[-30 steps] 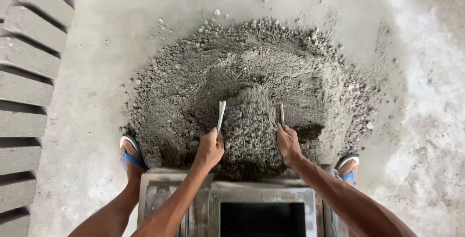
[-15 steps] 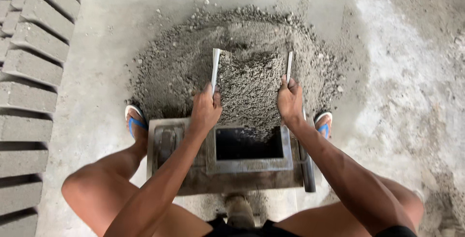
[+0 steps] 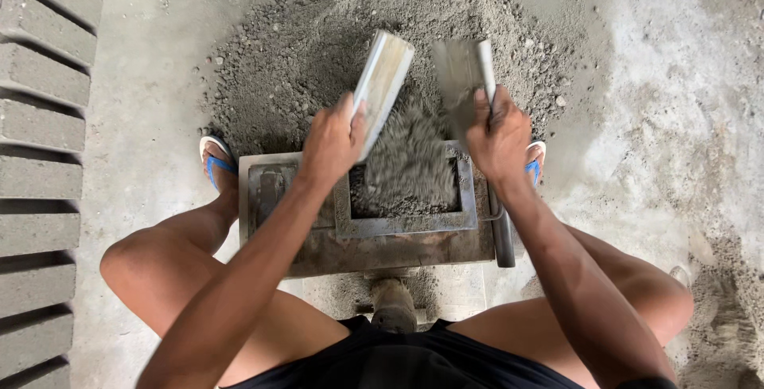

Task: The person scoops a cement mixture into a rectangular metal mold using two small trowels. They level the mixture by scraping the top with a straight edge, then compact the material by striking the mold with a wooden block. Finally, they flip the mold to release the formed brick onto a stack of similar bricks.

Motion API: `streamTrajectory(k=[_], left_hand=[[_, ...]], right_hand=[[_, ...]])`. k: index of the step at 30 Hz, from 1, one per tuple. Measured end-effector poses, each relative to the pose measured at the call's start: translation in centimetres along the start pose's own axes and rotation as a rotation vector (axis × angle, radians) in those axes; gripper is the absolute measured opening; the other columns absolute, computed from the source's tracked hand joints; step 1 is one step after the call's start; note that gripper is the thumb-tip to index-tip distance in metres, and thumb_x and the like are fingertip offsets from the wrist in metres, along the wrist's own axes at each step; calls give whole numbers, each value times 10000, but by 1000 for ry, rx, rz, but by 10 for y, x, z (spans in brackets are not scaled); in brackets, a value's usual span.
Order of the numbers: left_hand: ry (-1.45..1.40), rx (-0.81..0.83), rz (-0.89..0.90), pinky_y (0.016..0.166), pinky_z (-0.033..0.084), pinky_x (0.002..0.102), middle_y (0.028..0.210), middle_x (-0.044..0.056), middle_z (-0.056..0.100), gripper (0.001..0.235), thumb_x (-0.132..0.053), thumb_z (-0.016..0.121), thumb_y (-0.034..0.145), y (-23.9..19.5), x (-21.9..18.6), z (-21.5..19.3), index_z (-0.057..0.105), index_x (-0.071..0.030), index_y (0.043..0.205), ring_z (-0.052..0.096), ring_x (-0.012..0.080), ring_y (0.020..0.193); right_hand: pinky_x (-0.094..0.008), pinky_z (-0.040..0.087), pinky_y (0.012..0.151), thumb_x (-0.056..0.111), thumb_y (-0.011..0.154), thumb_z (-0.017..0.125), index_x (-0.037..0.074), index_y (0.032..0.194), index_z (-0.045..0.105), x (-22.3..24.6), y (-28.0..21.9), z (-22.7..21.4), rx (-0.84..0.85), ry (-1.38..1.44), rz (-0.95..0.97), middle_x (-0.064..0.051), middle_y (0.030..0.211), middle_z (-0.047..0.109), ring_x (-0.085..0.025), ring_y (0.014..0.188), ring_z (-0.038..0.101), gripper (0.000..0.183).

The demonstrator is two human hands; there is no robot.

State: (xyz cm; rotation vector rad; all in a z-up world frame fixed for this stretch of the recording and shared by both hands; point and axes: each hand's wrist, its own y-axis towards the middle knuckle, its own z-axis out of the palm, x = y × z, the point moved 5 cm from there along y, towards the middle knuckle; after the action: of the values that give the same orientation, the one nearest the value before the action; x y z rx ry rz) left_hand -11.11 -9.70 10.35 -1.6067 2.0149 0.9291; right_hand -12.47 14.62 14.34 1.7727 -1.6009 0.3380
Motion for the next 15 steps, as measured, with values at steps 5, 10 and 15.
streamTrajectory(k=[5, 10, 15], left_hand=[[151, 421, -11, 426, 477, 373, 795, 139, 647, 258, -160, 486, 907, 18, 9, 21, 586, -20, 1099, 639, 266, 578], [356, 700, 143, 494, 535, 311, 870, 118, 651, 237, -123, 506, 913, -15, -22, 5, 612, -66, 1117, 639, 234, 597], [271, 776, 160, 469, 494, 277, 858, 100, 633, 255, -58, 452, 921, -26, -24, -1, 596, -63, 1131, 602, 210, 599]], right_hand=[[-407, 483, 464, 134, 863, 418, 129, 1034, 543, 23, -55, 11, 477, -757, -193, -43, 730, 597, -228, 560, 618, 212], [-326, 565, 566, 27, 825, 561, 154, 953, 685, 36, -58, -40, 604, -351, -458, -72, 755, 701, -235, 599, 678, 219], [-341, 576, 695, 122, 774, 644, 148, 895, 678, 14, -59, 6, 755, -352, -637, -45, 788, 714, -204, 737, 701, 128]])
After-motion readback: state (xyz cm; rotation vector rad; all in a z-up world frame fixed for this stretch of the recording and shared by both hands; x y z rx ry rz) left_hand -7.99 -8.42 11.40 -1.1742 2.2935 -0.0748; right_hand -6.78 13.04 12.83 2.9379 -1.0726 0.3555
